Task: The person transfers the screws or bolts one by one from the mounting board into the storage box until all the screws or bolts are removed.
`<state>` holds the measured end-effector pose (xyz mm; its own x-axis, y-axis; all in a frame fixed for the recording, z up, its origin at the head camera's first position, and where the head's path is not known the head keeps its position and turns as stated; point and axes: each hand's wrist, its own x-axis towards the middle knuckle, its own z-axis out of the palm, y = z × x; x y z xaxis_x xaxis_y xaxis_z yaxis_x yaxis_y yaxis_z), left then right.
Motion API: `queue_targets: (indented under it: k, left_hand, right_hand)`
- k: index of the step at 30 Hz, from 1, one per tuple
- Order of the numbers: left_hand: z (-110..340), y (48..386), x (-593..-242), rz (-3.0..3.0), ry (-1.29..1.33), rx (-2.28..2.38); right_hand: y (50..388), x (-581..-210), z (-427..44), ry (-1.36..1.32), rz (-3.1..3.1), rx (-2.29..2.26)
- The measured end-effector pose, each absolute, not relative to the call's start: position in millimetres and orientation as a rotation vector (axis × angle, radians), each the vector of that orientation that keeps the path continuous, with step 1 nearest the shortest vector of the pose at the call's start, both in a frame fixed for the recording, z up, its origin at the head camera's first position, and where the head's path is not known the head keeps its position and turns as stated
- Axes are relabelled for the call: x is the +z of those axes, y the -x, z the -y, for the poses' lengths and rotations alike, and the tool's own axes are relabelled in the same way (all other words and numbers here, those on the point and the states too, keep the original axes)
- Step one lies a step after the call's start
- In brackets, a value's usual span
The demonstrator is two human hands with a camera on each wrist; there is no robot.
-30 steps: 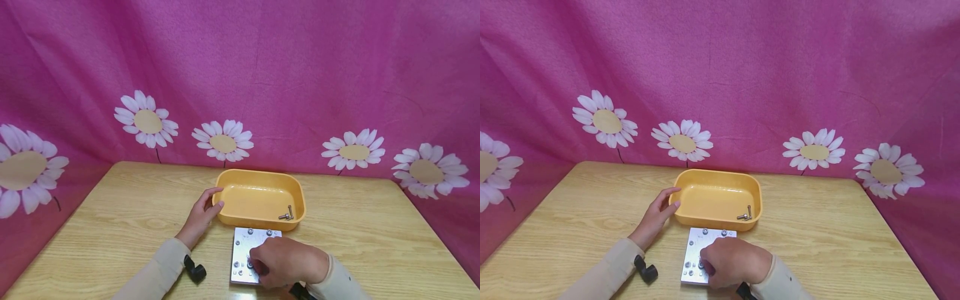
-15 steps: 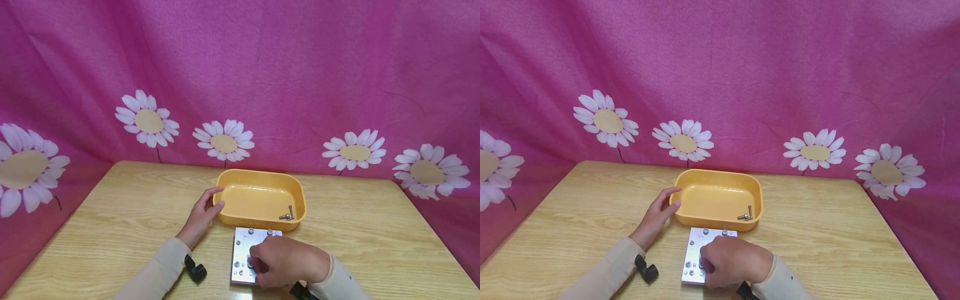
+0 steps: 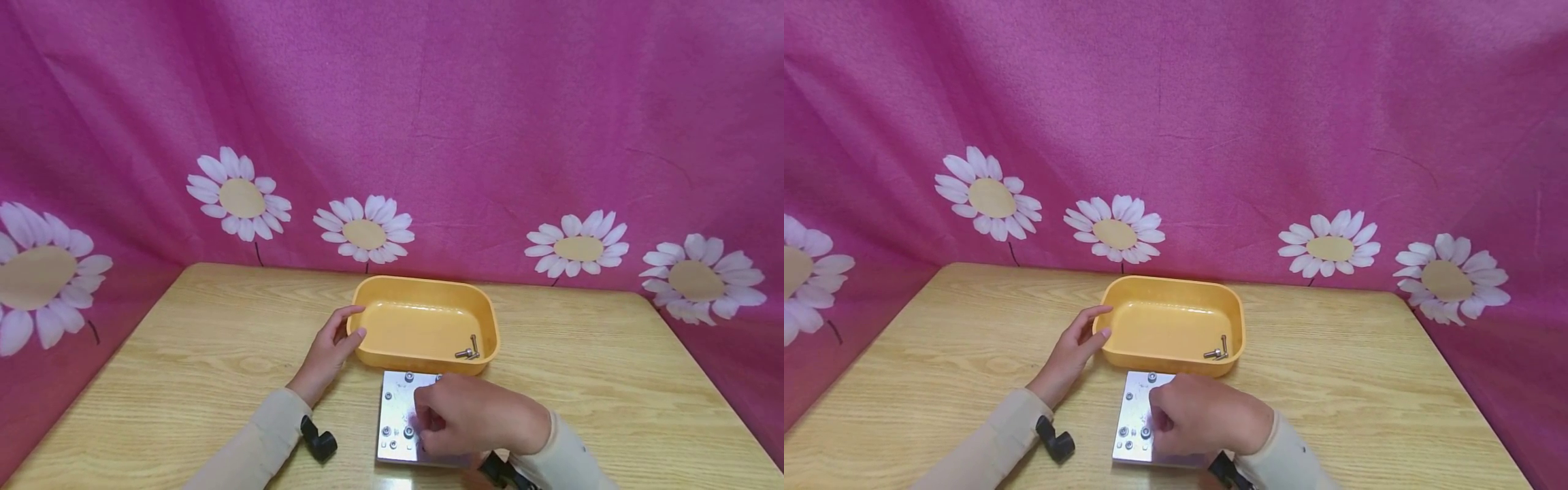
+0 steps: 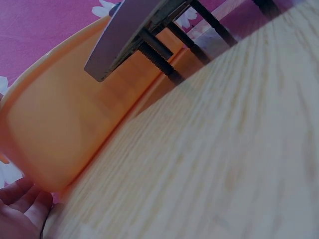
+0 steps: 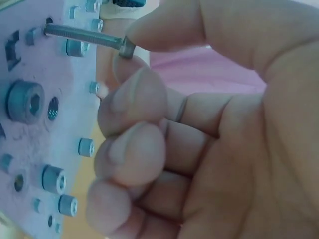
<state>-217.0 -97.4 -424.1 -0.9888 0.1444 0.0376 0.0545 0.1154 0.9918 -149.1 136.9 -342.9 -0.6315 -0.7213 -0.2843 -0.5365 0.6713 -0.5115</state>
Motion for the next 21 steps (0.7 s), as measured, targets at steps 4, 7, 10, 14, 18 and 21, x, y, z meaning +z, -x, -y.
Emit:
queue_targets:
  k: [4, 7, 10, 14, 18, 21]
  left_hand:
    - [97.7, 217.1, -424.2, -2.295, -0.216, 2.042]
    - [97.5, 216.6, -423.4, -2.297, -0.212, 2.036]
    - [97.1, 215.9, -421.9, -2.308, -0.195, 2.018]
    - [96.6, 215.2, -420.5, -2.323, -0.183, 1.995]
    - [96.9, 214.9, -420.1, -2.323, -0.187, 1.993]
    - [96.9, 215.2, -419.8, -2.320, -0.189, 1.996]
  right_hand:
    - [149.4, -340.0, -139.4, 0.958, -2.429, -0.506]
    - [148.8, -338.9, -141.7, 0.931, -2.439, -0.484]
    - [147.9, -338.4, -143.7, 0.885, -2.441, -0.470]
    - [147.8, -337.5, -145.6, 0.865, -2.448, -0.458]
    - [150.9, -336.4, -149.1, 0.961, -2.477, -0.490]
    - [155.0, -336.1, -152.3, 1.052, -2.503, -0.555]
